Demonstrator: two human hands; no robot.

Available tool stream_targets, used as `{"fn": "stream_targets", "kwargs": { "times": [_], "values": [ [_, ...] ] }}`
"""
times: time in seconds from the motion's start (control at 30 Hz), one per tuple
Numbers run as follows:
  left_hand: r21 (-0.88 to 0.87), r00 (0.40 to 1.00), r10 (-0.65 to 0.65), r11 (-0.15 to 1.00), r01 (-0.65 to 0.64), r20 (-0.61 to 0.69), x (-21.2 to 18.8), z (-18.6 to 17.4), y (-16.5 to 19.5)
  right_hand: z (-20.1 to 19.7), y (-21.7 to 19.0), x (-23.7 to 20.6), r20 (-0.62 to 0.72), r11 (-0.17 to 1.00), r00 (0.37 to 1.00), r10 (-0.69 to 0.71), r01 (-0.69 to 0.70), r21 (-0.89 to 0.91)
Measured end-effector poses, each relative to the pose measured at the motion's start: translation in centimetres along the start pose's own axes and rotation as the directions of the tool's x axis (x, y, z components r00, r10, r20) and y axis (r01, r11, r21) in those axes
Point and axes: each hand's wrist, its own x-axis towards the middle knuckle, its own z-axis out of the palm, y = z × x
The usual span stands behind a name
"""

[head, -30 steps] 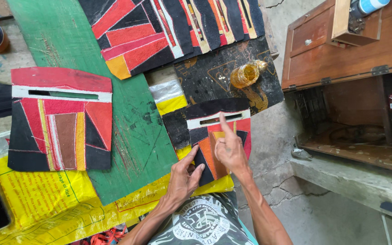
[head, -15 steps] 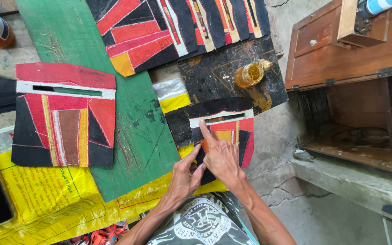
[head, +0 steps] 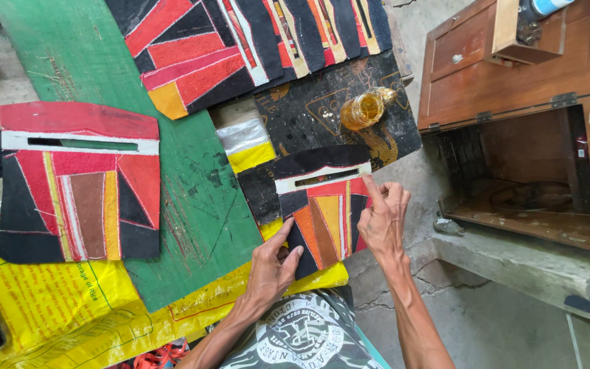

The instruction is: The person aligns a patchwork fabric panel with a white zipper slot on the workbench, presses along the zipper opening, and stacks the finished panel with others. They then take black zipper strips, dip them in a jar of glue, and press a small red piece onto a strip, adding it to a bundle of prepared zippers.

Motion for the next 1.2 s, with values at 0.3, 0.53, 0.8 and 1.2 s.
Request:
{"fn": "stream_targets", "kwargs": {
  "times": [0.3, 0.53, 0.8, 1.2],
  "values": [
    [0.002, 1.000, 0.026, 1.000, -0.026, -0.011, -0.1, 0.4, -0.5, 1.4, -0.1, 0.6, -0.008, 0.995, 1.000, -0.023, 0.022, -0.095],
    [0.009, 0.999, 0.044, 0.999, -0.044, -0.015, -0.1, 0.4, -0.5, 2.7, -3.4, 0.4, 0.067, 0.985, 0.997, -0.045, 0.055, -0.166],
    [0.028, 1.000, 0.019, 0.999, -0.019, -0.003, 0.1, 0.0, -0.1, 2.2, -2.9, 1.2, 0.066, 0.978, 0.998, -0.024, 0.037, -0.206],
    [-0.010, 1.000, -0.001, 1.000, 0.001, -0.004, 0.1, 0.0, -0.3, -1.4, 1.7, 1.0, 0.130, 0.887, 0.971, -0.200, 0.236, -0.396]
  ]
}}
